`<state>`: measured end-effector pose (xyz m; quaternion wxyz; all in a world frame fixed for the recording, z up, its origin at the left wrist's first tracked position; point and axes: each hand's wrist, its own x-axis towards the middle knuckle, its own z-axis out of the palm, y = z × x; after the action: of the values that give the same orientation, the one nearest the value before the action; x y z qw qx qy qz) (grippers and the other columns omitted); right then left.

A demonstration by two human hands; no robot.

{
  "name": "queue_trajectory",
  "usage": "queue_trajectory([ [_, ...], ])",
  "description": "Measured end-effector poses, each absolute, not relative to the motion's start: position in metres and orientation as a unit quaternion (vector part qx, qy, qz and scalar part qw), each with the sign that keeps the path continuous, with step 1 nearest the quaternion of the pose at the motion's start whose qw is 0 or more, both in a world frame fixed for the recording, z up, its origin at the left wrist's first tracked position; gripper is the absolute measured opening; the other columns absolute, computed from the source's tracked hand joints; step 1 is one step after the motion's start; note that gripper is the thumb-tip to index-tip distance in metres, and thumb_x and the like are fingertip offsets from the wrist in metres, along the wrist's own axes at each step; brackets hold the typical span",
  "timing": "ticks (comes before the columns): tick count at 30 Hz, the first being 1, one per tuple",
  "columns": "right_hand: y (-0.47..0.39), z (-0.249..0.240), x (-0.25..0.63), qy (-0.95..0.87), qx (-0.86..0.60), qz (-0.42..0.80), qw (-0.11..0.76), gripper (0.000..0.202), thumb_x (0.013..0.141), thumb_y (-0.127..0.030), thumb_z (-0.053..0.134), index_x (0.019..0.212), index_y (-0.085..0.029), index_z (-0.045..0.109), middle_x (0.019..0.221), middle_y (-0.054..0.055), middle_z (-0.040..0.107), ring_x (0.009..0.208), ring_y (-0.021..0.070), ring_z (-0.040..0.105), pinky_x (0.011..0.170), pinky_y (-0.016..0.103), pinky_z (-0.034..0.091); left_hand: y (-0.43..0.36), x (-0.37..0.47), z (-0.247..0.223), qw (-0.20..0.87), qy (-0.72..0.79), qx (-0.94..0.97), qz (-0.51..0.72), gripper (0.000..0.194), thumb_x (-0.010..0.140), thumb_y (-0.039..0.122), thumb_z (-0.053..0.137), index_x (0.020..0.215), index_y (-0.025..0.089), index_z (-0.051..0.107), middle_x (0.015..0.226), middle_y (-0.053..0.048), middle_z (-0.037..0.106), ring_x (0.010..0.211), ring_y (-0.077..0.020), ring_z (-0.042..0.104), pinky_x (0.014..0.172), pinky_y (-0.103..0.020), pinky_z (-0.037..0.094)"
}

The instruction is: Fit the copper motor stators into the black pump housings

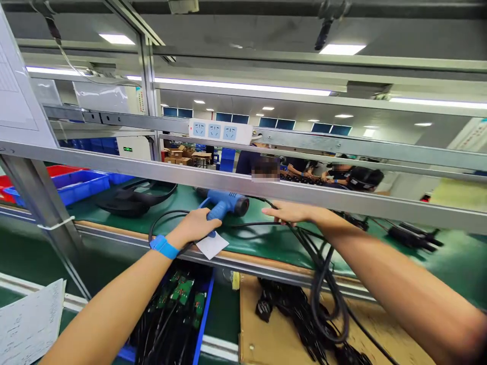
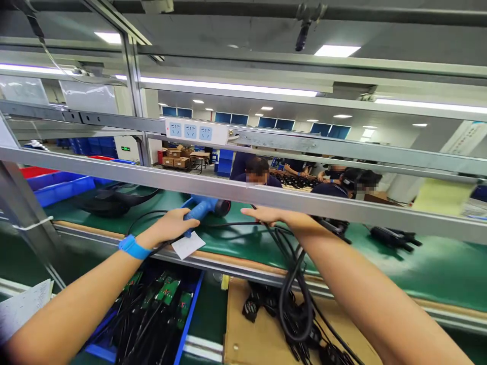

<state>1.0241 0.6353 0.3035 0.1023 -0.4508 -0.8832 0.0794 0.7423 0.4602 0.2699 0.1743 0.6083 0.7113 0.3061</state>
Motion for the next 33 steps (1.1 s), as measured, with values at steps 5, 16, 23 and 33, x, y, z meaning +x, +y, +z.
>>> queue_trajectory([
  [5,0.572,0.283,1.043,-0.883,-0.457,0.065,0.084,0.038,0.090,-0.051,0.071,0.088,-0.017,0.055,0.085,0.003,0.063,0.074,0.0146,0.056,0.063,0.023,0.036,0.468,0.734,0.282,0.209,0.673,0.598,0.383,0.043,0.075,0.063,0.054,0.074,0.020,0.054,0.071,-0.002,0.059,0.066,-0.0190,0.053,0.060,-0.032,0.034],
  [16,0.483,0.288,1.065,-0.798,-0.477,0.024,0.366,0.034,0.103,-0.041,0.038,0.124,-0.018,0.049,0.082,0.005,0.063,0.070,0.0195,0.057,0.066,0.025,0.033,0.381,0.732,0.337,0.070,0.632,0.629,0.447,0.050,0.079,0.058,0.057,0.104,0.017,0.067,0.095,-0.005,0.069,0.089,-0.0234,0.059,0.084,-0.035,0.042],
  [23,0.383,0.245,1.140,-0.761,-0.446,0.099,0.461,0.046,0.098,-0.063,0.037,0.111,-0.027,0.062,0.080,0.005,0.065,0.065,0.0206,0.059,0.066,0.031,0.045,0.293,0.748,0.308,0.107,0.641,0.619,0.442,0.049,0.081,0.064,0.058,0.093,0.017,0.064,0.079,-0.001,0.059,0.075,-0.0196,0.051,0.071,-0.031,0.038],
  [33,0.280,0.140,1.256,-0.725,-0.518,0.142,0.431,0.042,0.088,-0.068,0.052,0.112,-0.040,0.072,0.093,0.005,0.073,0.082,0.0299,0.071,0.076,0.047,0.062,0.165,0.746,0.166,0.190,0.684,0.586,0.391,0.067,0.080,0.068,0.065,0.133,0.028,0.063,0.139,-0.006,0.065,0.131,-0.0388,0.057,0.110,-0.047,0.049],
])
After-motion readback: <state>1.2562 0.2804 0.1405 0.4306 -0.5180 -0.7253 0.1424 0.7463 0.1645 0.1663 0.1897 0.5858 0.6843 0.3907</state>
